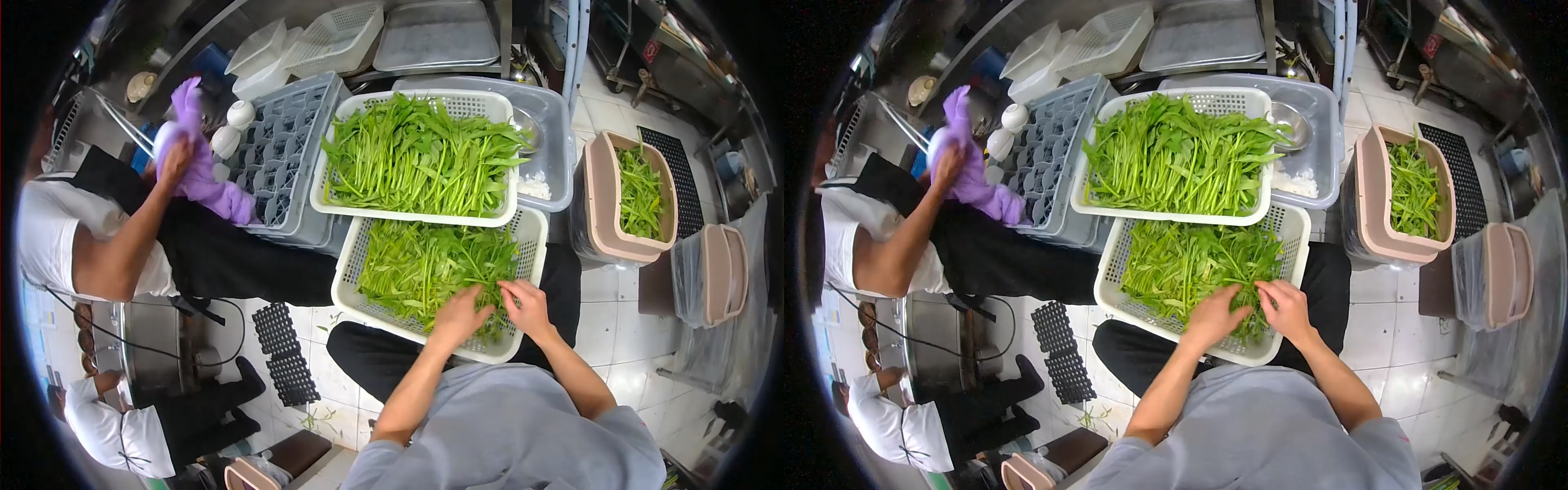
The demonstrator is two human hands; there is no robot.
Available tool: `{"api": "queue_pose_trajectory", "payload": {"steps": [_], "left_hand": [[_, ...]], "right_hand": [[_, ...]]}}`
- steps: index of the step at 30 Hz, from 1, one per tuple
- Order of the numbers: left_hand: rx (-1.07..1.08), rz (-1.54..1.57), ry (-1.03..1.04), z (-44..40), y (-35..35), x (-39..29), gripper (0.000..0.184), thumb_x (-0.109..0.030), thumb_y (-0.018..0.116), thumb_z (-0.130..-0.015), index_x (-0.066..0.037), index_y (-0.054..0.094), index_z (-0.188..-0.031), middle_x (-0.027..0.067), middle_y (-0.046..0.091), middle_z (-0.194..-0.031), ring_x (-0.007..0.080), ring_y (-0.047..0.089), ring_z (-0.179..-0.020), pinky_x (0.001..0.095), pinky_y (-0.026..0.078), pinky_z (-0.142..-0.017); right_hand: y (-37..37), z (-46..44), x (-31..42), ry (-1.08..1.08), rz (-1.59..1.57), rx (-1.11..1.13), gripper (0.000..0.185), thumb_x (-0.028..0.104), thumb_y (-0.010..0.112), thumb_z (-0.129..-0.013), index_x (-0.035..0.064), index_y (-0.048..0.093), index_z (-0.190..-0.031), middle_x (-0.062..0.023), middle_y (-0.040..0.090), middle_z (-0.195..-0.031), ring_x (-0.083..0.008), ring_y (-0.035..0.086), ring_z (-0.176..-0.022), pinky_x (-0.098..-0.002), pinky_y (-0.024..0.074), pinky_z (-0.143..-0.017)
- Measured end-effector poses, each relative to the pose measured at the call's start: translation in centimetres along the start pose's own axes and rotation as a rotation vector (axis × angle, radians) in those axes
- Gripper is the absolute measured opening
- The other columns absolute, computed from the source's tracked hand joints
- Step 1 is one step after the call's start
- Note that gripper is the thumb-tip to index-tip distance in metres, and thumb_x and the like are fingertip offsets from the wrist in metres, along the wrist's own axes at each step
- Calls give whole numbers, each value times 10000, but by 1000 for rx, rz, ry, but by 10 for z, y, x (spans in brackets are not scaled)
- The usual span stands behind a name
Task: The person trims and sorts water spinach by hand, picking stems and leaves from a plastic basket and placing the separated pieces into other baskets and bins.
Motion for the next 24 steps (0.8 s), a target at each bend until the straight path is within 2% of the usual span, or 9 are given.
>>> {"api": "queue_pose_trajectory", "payload": {"steps": [7, 10, 12, 15, 17, 19, 21, 23, 24], "left_hand": [[-468, -235, -293, -25, -61, 86, 753, -486, 648, -873, 37, 444, -1375, 320, 490, -1342, 463, 454, -1258, 461, 404, -1047], [-271, -235, -195, -35, -27, 72, 752, -458, 630, -886, 37, 404, -1405, 342, 463, -1353, 490, 453, -1252, 479, 408, -1045], [-97, -169, -111, -27, -6, 49, 723, -426, 619, -898, 29, 397, -1415, 343, 462, -1350, 500, 455, -1246, 485, 425, -1031], [-67, -10, 24, -7, 1, 37, 647, -357, 590, -918, 44, 414, -1395, 338, 487, -1332, 481, 487, -1227, 476, 441, -1010], [-134, 292, 32, 6, -28, 57, 559, -263, 562, -915, 60, 452, -1358, 327, 513, -1313, 452, 526, -1194, 463, 433, -1012], [-166, 140, -52, 8, -45, 79, 527, -221, 549, -900, 60, 471, -1339, 325, 533, -1287, 448, 538, -1180, 462, 434, -1008], [-204, -6, -139, 5, -42, 85, 498, -179, 535, -886, 60, 491, -1320, 324, 553, -1262, 444, 550, -1166, 460, 435, -1005], [215, 96, -159, 0, -12, 81, 465, -190, 511, -883, 56, 534, -1277, 329, 584, -1203, 447, 570, -1123, 452, 444, -974], [107, 142, -78, 2, 3, 85, 469, -178, 499, -875, 49, 522, -1285, 342, 584, -1180, 453, 569, -1111, 451, 443, -968]], "right_hand": [[3, 0, 2, -35, 88, 98, 207, 61, 684, -805, 32, 690, -1010, -118, 657, -800, -299, 642, -728, -382, 517, -638], [17, -3, 11, 87, 252, 387, 511, 192, 697, -830, 47, 548, -1296, -189, 637, -1138, -347, 652, -960, -404, 536, -793], [33, -5, 11, 344, 327, 721, 887, 351, 730, -807, 84, 252, -1505, -308, 348, -1464, -444, 517, -1226, -428, 471, -989], [59, -5, -21, 594, 126, 694, 1144, 476, 768, -755, 64, 48, -1542, -380, 82, -1529, -494, 333, -1365, -435, 373, -1099], [76, -5, -30, 670, -53, 640, 1260, 553, 789, -702, 12, 10, -1532, -396, 56, -1525, -486, 215, -1421, -443, 297, -1147], [95, 0, -26, 720, -116, 631, 1310, 597, 781, -693, -23, -24, -1519, -386, 24, -1534, -475, 116, -1449, -452, 234, -1174], [115, 4, -14, 781, -194, 599, 1309, 598, 786, -684, 15, -23, -1531, -366, 4, -1545, -486, 93, -1449, -458, 214, -1180], [129, 5, -9, 942, -210, 459, 1280, 602, 778, -689, 54, -6, -1540, -347, 29, -1549, -509, 144, -1429, -478, 233, -1170], [140, 8, -15, 973, -179, 323, 1221, 523, 814, -679, 73, 67, -1535, -308, 122, -1540, -519, 230, -1385, -508, 271, -1140]]}}
Point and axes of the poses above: each hand's wrist, its own z-axis away from the middle knuckle, its own y-axis out of the palm, x = y × z, the point moved 3 cm from there along -z, towards the middle knuckle
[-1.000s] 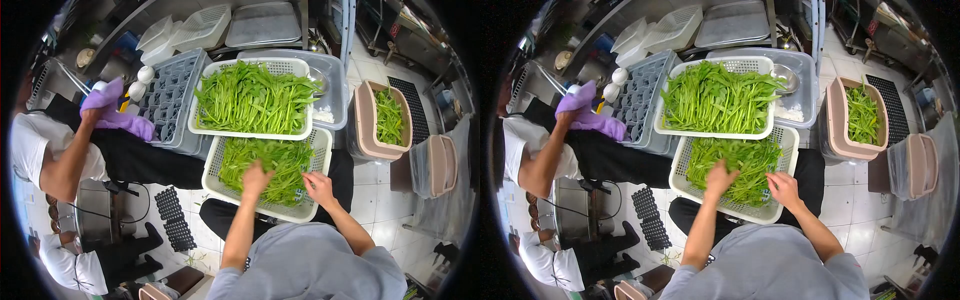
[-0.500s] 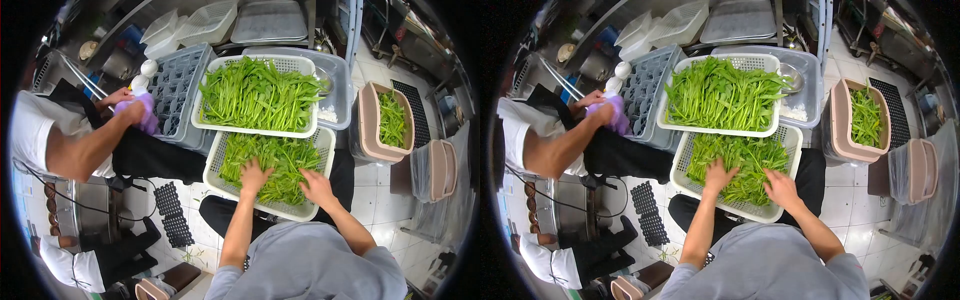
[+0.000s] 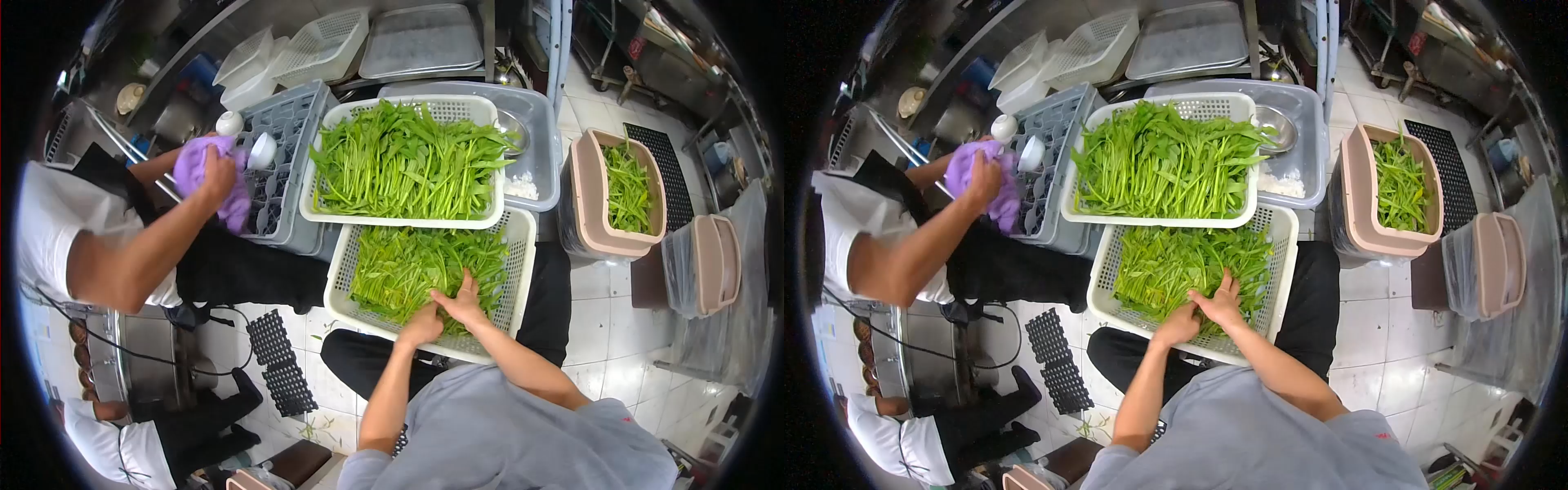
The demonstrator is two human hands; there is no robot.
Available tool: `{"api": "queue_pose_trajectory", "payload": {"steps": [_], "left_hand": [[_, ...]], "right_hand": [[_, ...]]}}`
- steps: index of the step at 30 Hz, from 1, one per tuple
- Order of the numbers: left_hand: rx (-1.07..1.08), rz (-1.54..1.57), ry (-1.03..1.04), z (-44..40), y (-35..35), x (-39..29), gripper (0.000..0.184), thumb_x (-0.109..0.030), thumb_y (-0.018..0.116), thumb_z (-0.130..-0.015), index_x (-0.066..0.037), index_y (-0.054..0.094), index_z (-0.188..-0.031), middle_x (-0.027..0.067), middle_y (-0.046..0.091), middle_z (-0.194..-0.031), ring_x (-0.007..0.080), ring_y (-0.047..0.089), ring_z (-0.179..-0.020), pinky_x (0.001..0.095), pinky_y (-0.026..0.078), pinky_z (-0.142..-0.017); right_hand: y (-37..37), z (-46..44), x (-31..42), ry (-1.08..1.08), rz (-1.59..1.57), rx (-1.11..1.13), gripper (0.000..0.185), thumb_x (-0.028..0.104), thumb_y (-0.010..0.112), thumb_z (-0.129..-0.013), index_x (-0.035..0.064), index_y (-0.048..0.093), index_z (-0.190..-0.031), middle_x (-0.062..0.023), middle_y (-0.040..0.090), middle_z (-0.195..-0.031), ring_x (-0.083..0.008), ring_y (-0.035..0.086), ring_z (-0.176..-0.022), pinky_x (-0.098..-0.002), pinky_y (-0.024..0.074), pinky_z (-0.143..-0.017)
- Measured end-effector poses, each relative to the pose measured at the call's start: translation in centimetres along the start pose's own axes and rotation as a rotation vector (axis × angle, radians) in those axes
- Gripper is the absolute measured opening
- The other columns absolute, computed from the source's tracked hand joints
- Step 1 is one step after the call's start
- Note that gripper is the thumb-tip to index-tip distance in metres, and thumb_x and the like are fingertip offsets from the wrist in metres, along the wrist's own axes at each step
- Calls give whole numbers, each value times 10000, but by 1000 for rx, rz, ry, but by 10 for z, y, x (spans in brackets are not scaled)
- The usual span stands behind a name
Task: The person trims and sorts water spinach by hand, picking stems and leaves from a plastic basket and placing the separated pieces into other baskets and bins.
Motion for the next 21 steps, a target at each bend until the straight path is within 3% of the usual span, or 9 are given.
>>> {"api": "queue_pose_trajectory", "payload": {"steps": [3, 4, 7, 8, 11, 14, 17, 18, 21], "left_hand": [[147, 120, -54, 27, -8, -46, 490, -170, 498, -880, 38, 492, -1324, 338, 591, -1173, 440, 580, -1104, 426, 442, -972], [107, 146, 9, 25, 10, -31, 489, -165, 514, -915, -1, 469, -1374, 299, 609, -1191, 390, 594, -1120, 397, 440, -981], [149, 340, 278, 52, -5, -58, 461, -168, 533, -958, -35, 473, -1395, 214, 631, -1223, 298, 598, -1146, 359, 441, -985], [202, 450, 205, 62, -20, -62, 419, -167, 536, -986, -47, 497, -1386, 131, 637, -1239, 221, 586, -1169, 333, 443, -983], [-163, 562, 132, 68, -55, -32, 359, -122, 555, -980, -35, 554, -1328, 83, 642, -1225, 156, 592, -1102, 280, 448, -953], [-353, 523, 23, 73, -86, -12, 357, -112, 572, -968, -28, 558, -1315, 69, 643, -1218, 153, 604, -1078, 273, 445, -950], [-346, 708, 43, 70, -88, -10, 335, -114, 563, -976, -20, 563, -1298, 87, 629, -1241, 152, 608, -1057, 272, 449, -926], [-340, 710, 49, 66, -84, -13, 335, -114, 563, -976, -20, 563, -1298, 87, 629, -1241, 152, 608, -1057, 272, 449, -926], [-229, 695, 62, 55, -64, -26, 333, -115, 564, -977, -14, 561, -1294, 93, 632, -1236, 142, 611, -1057, 265, 449, -920]], "right_hand": [[-5, 3, 6, 57, -34, -117, 1150, 405, 835, -670, 51, 129, -1507, -270, 173, -1522, -534, 266, -1344, -541, 292, -1109], [-10, -1, 3, 57, -8, -185, 1019, 222, 824, -675, 41, 223, -1477, -248, 336, -1452, -456, 402, -1285, -492, 371, -1062], [-40, -11, -14, -44, -309, -100, 880, 88, 766, -709, 22, 297, -1451, -233, 493, -1333, -351, 527, -1187, -410, 437, -1009], [-55, 4, 3, -96, -318, -227, 804, -10, 718, -721, 2, 340, -1431, -200, 590, -1218, -270, 609, -1055, -351, 492, -926], [-101, 31, 42, -34, -481, -144, 802, -31, 694, -731, -7, 321, -1441, -189, 590, -1226, -256, 621, -1030, -353, 511, -883], [-127, 38, 56, -43, -713, -70, 742, -46, 665, -753, -14, 341, -1420, -178, 617, -1150, -236, 648, -933, -343, 544, -782], [-149, 49, 60, 49, -748, 46, 593, -20, 668, -765, -53, 436, -1310, -162, 639, -1070, -221, 661, -879, -344, 555, -725], [-149, 50, 51, 87, -783, 13, 424, 15, 681, -777, -53, 523, -1164, -138, 651, -990, -211, 666, -826, -342, 557, -687], [-168, 73, 53, 134, -810, 45, 357, 41, 697, -779, -37, 548, -1094, -125, 653, -949, -211, 663, -814, -346, 555, -677]]}}
Point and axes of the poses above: each hand's wrist, its own z-axis away from the middle knuckle, its own y-axis out of the palm, x = y × z, the point moved 3 cm from there along -z, towards the middle knuckle
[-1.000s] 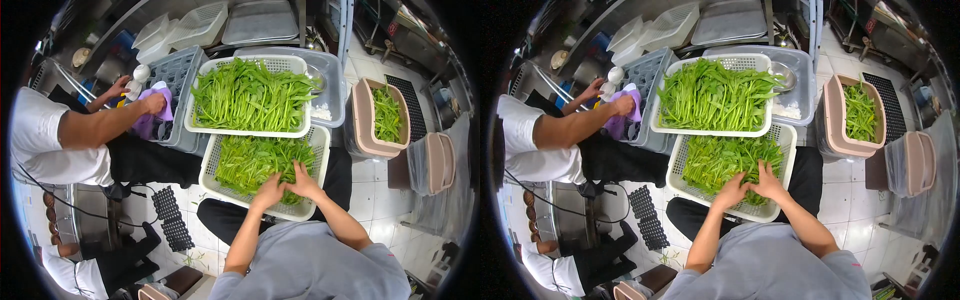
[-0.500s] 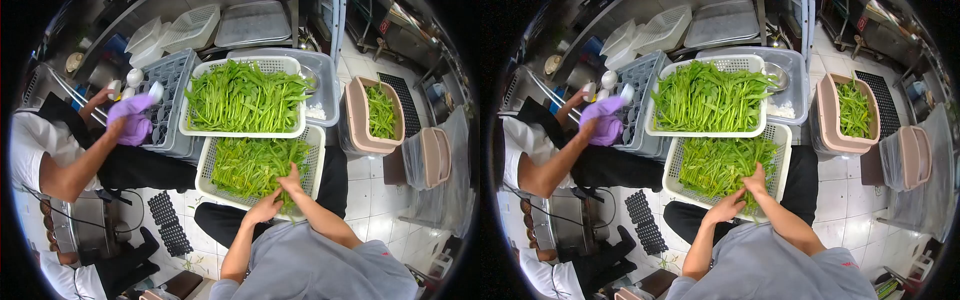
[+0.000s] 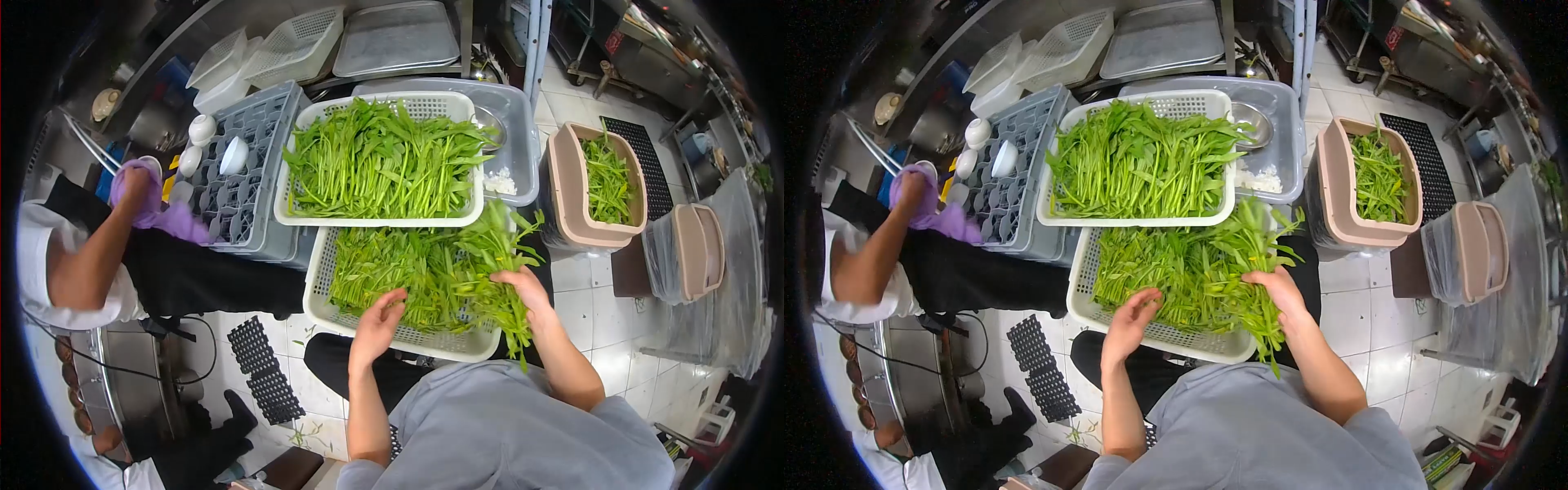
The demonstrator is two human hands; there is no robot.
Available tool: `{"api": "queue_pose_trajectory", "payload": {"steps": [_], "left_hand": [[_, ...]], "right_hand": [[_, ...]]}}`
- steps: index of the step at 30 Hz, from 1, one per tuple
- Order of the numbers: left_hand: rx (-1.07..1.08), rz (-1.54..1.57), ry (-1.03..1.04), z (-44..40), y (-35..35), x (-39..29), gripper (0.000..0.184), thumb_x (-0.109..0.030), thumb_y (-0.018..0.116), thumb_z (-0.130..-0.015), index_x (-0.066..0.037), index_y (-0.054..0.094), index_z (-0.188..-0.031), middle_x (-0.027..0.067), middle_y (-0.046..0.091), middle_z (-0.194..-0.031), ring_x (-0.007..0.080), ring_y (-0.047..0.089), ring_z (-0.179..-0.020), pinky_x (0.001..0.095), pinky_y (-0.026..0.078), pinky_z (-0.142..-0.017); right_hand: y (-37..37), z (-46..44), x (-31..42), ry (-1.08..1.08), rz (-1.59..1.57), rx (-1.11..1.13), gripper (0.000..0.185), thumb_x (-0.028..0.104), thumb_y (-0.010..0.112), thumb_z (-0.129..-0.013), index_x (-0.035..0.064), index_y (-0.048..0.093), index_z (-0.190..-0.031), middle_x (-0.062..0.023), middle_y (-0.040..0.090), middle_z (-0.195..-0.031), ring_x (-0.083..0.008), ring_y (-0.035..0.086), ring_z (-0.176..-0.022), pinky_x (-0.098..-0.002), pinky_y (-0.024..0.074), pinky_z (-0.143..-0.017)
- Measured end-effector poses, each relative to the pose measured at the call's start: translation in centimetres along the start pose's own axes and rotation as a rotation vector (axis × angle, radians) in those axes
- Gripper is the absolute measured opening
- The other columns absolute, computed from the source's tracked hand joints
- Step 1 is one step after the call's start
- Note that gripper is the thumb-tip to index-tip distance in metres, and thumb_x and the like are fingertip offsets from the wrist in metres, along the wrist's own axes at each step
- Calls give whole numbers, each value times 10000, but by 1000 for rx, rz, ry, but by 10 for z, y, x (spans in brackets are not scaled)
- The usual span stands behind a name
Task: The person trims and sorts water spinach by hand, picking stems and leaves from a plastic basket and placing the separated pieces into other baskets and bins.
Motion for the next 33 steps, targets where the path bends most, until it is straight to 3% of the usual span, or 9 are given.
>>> {"api": "queue_pose_trajectory", "payload": {"steps": [6, 11, 16, 20, 22, 24, 27, 31, 33], "left_hand": [[-15, -209, 74, -15, 19, 21, 354, -160, 596, -956, -29, 576, -1284, 92, 669, -1168, 139, 631, -958, 283, 490, -815], [1, -191, 40, -14, 11, 35, 367, -148, 617, -943, -17, 575, -1283, 118, 660, -1190, 157, 644, -975, 280, 501, -849], [-42, -211, -41, -8, 3, 35, 350, -153, 618, -948, 16, 580, -1252, 93, 655, -1151, 149, 613, -993, 278, 472, -877], [-64, -266, -76, -7, 7, 31, 341, -143, 619, -945, 29, 583, -1238, 94, 652, -1157, 165, 610, -1023, 284, 468, -896], [-74, -298, -107, -5, 13, 29, 339, -139, 623, -942, 35, 586, -1231, 91, 651, -1162, 170, 602, -1052, 285, 462, -916], [-90, -301, -168, -5, 14, 26, 342, -144, 625, -942, 32, 586, -1234, 90, 653, -1150, 161, 607, -1019, 280, 471, -880], [-117, -252, -175, -2, 13, 19, 351, -141, 621, -943, 27, 578, -1248, 99, 651, -1158, 164, 608, -1024, 281, 468, -876], [-122, -284, -230, -4, 2, 32, 364, -133, 613, -944, 25, 566, -1268, 119, 645, -1197, 180, 604, -1082, 296, 458, -927], [-125, -307, -278, -11, 1, 34, 389, -146, 622, -939, 15, 557, -1288, 127, 635, -1224, 184, 601, -1093, 287, 455, -937]], "right_hand": [[-58, 41, 51, -81, -244, -146, 461, 101, 736, -752, 35, 539, -1163, -111, 611, -1110, -224, 624, -975, -380, 543, -780], [-110, 62, 145, -475, -223, -127, 402, 109, 710, -787, 15, 559, -1148, -96, 639, -1038, -196, 654, -859, -325, 556, -713], [-174, 37, 241, -900, -97, -450, 377, 72, 688, -794, 2, 567, -1143, -92, 651, -948, -177, 646, -776, -298, 537, -663], [-233, -42, 267, -1268, 311, -863, 644, 99, 723, -781, -36, 423, -1335, -185, 621, -1142, -290, 643, -965, -398, 514, -883], [-282, -126, 244, -1184, 968, -1187, 787, 166, 757, -776, -8, 351, -1427, -266, 543, -1293, -353, 585, -1129, -429, 452, -992], [-298, -184, 207, -429, 1234, -768, 882, 227, 782, -762, 19, 311, -1478, -278, 392, -1457, -389, 455, -1301, -439, 401, -1062], [-255, -129, 227, -194, 1156, -422, 959, 300, 824, -720, 20, 315, -1483, -272, 305, -1516, -387, 322, -1403, -395, 327, -1137], [-273, -151, 234, -617, 1433, -421, 888, 250, 802, -759, 130, 330, -1502, -237, 211, -1567, -376, 327, -1404, -390, 318, -1148], [-272, -175, 223, -421, 1561, -315, 882, 277, 786, -781, 159, 311, -1515, -205, 124, -1593, -395, 270, -1425, -436, 296, -1155]]}}
Point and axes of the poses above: each hand's wrist, its own z-axis away from the middle knuckle, its own y-axis out of the palm, x = y × z, the point moved 3 cm from there along -z, towards the middle knuckle
